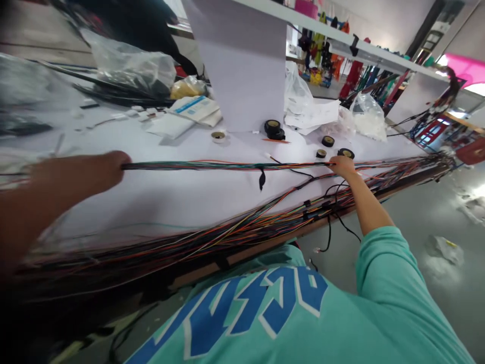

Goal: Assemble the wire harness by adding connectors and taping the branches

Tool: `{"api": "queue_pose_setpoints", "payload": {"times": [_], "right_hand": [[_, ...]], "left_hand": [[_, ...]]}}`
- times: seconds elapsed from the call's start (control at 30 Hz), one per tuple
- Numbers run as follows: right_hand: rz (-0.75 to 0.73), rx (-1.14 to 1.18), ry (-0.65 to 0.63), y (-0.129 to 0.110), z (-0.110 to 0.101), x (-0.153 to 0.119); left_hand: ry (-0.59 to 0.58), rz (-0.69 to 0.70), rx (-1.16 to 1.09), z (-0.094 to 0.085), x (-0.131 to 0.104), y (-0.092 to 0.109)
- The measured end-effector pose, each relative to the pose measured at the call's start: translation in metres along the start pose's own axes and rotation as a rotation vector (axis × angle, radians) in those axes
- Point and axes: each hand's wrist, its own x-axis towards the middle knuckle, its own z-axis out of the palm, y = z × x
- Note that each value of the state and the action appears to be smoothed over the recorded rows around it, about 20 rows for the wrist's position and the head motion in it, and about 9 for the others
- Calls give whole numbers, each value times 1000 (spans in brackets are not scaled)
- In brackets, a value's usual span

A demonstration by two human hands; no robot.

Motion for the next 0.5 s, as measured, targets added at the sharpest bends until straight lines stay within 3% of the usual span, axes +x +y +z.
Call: {"api": "queue_pose_setpoints", "payload": {"times": [0.07, 0.13, 0.23, 0.27, 0.4, 0.5], "right_hand": [[10, 69, 10, 1, 8, 0], [8, 142, 14, 0, 17, 1], [48, 177, -21, -4, 27, 2], [61, 177, -27, -5, 29, 2], [97, 197, -42, -9, 34, 0], [100, 208, -55, -9, 36, 0]], "left_hand": [[-81, 38, 179, 1, -8, 7], [-126, 146, 342, -5, -18, 28], [-71, 277, 267, -12, -34, 81], [-144, 249, 242, -10, -38, 103], [-298, 351, 166, 23, -42, 175], [-294, 393, 111, 53, -33, 197]]}}
